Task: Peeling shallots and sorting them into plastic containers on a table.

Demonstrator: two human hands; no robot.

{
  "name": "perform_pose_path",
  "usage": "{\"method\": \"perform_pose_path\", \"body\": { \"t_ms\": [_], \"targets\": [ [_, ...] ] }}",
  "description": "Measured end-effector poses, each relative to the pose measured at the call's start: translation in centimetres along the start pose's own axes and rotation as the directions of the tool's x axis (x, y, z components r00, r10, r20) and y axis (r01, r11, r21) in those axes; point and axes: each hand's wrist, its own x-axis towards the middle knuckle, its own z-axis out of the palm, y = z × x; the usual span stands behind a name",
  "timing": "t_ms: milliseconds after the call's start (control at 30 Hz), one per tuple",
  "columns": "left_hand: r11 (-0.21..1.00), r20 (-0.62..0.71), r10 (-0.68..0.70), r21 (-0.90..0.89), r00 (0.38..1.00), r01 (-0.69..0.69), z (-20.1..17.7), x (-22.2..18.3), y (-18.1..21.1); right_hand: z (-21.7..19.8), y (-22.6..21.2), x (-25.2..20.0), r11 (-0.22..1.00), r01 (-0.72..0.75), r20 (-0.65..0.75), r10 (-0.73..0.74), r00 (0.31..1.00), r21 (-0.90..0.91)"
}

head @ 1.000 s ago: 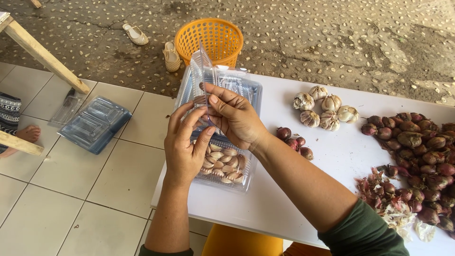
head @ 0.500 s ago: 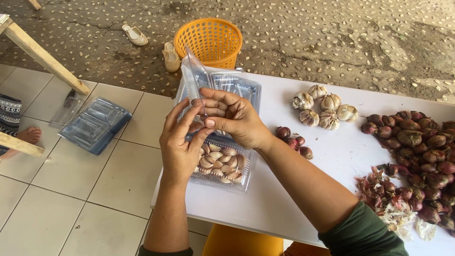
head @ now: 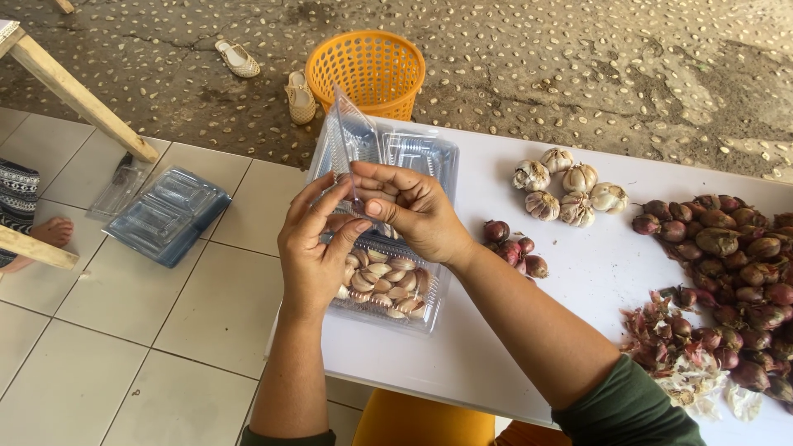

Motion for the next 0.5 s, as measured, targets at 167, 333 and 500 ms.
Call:
{"method": "perform_pose_path", "body": {
  "t_ms": [167, 333, 500],
  "targets": [
    [1.0, 0.007, 0.016, 0.016, 1.0, -0.016, 0.0, 0.0, 0.1, -0.1, -0.4, 0.0, 1.0, -0.002, 0.004, 0.002, 1.0, -0.023],
    [0.997, -0.004, 0.041, 0.07, 0.999, -0.041, 0.2, -0.1, 0.1, 0.3, -0.3, -0.1, 1.0, 0.001, 0.013, -0.001, 1.0, -0.016],
    [0.997, -0.03, 0.034, 0.074, 0.999, -0.031, 0.6, 0.1, 0.4, 0.6, -0.1, -0.2, 0.991, 0.029, -0.018, -0.031, 0.999, -0.128]
  ]
}}
